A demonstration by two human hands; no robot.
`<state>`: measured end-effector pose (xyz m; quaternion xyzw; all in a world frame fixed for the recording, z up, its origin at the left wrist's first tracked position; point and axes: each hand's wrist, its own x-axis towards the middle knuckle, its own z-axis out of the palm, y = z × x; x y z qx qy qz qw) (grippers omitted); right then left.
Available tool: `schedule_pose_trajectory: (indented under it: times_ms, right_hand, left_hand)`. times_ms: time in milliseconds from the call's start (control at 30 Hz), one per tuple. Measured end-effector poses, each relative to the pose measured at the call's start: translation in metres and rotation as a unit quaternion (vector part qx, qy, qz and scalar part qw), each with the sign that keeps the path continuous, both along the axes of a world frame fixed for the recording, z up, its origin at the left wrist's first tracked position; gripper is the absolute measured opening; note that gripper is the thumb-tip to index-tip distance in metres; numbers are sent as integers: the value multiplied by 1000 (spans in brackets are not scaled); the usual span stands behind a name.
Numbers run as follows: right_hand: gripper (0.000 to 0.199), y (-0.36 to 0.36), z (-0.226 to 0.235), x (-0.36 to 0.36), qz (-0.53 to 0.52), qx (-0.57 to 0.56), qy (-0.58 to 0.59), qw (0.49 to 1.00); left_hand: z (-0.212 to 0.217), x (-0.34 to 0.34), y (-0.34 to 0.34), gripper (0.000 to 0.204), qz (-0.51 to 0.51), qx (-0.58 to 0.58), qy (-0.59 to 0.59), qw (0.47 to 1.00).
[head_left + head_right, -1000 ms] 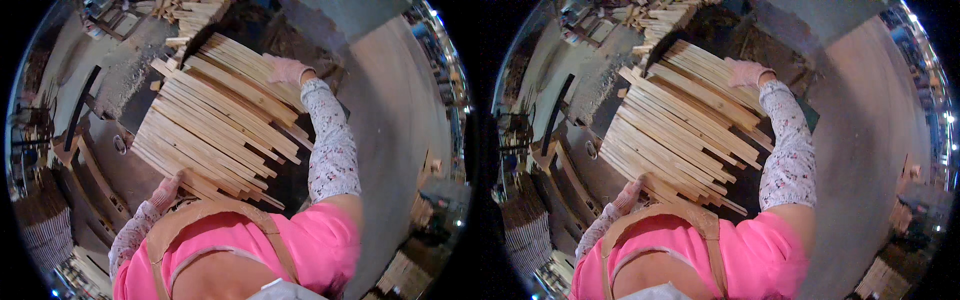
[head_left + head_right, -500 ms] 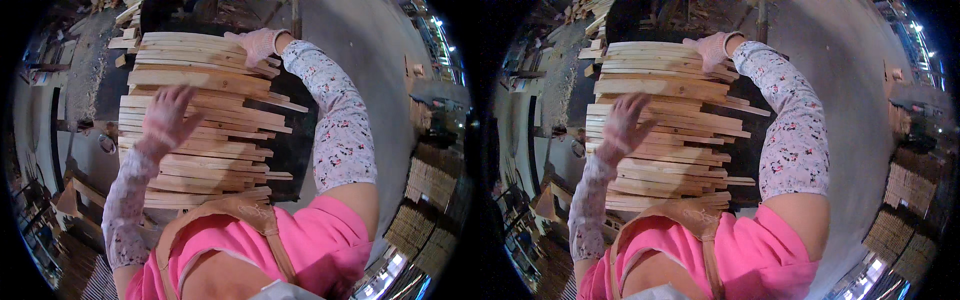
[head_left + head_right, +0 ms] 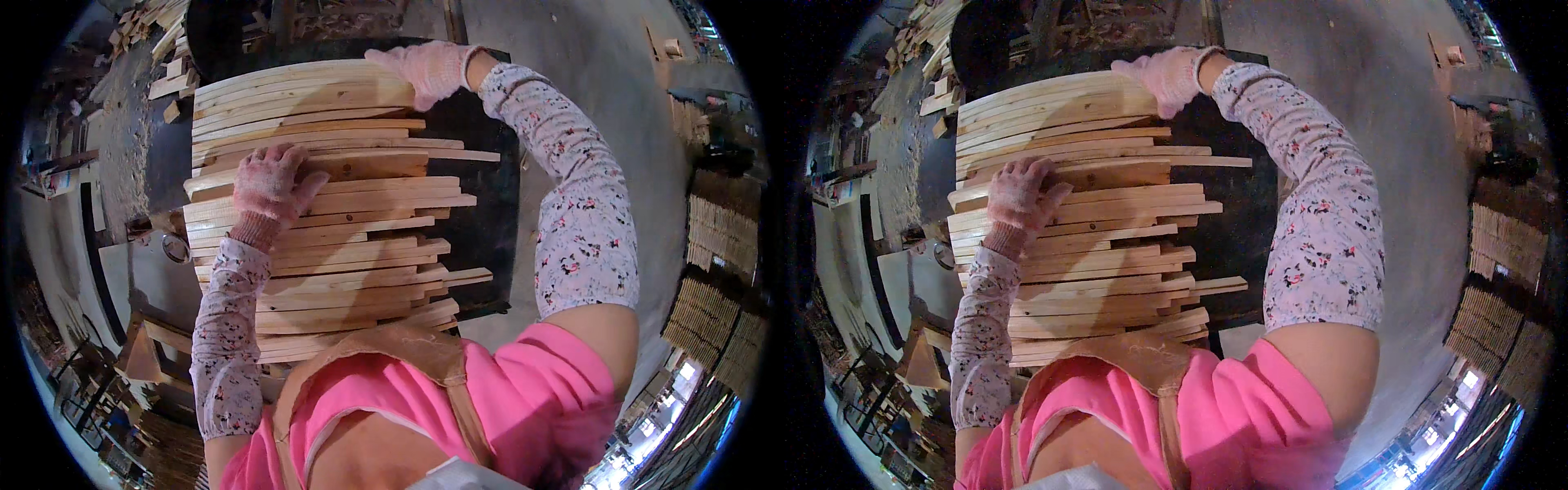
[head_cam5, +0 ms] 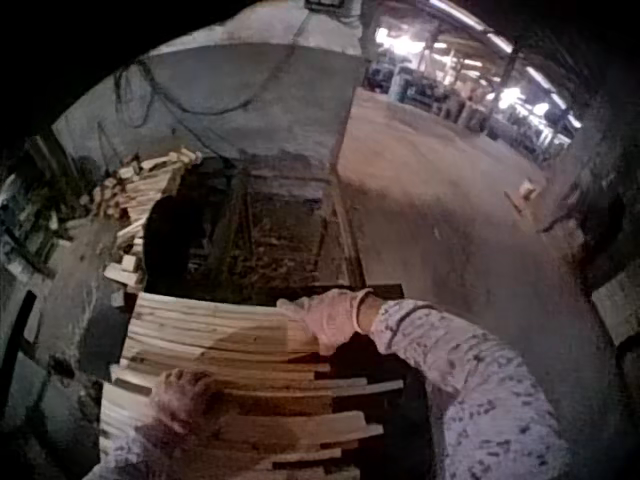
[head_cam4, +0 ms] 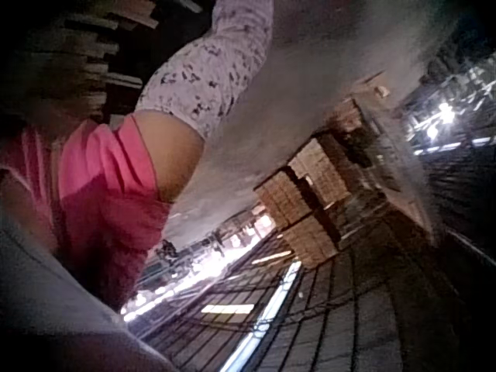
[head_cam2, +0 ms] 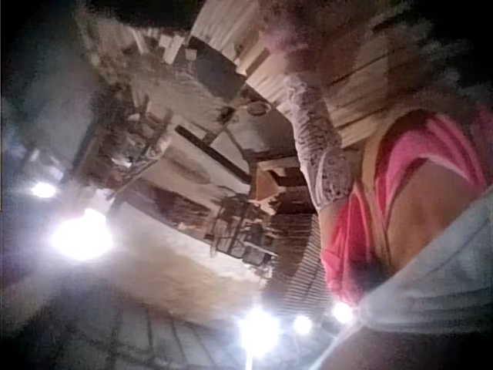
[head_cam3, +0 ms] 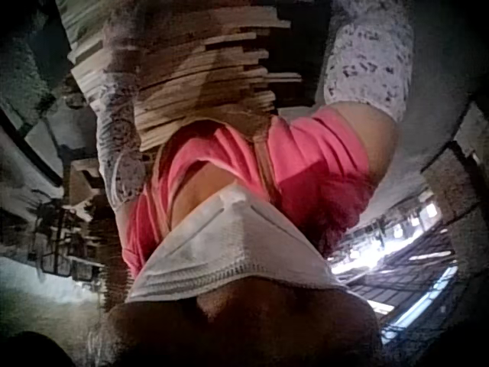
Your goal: The person gathers and stacks thin wooden planks on a metal table, aligning them into neat piles. They repeatedly pick up planks from a disorganized pile, arrange them, and move the stacks to a different location on the table or floor.
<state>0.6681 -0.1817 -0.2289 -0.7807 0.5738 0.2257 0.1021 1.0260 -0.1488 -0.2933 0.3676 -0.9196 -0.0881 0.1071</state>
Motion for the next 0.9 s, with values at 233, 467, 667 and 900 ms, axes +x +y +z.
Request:
schedule_pose_trajectory:
  times_ms: [233, 467, 667, 900]
  right_hand:
    - [121, -8, -22, 13, 15, -111, 54, 992]
    - [121, -14, -16, 13, -60, -161, -30, 985]
    - [110, 44, 31, 1, -67, -203, -184, 959]
    - [125, 117, -5, 26, 60, -144, -187, 970]
  left_hand:
    - [-10, 21, 25, 46, -58, -88, 94, 990]
    - [-3, 22, 27, 47, -47, -43, 90, 994]
    - [10, 30, 27, 59, -66, -42, 185, 980]
    - [90, 3, -6, 62, -74, -205, 111, 970]
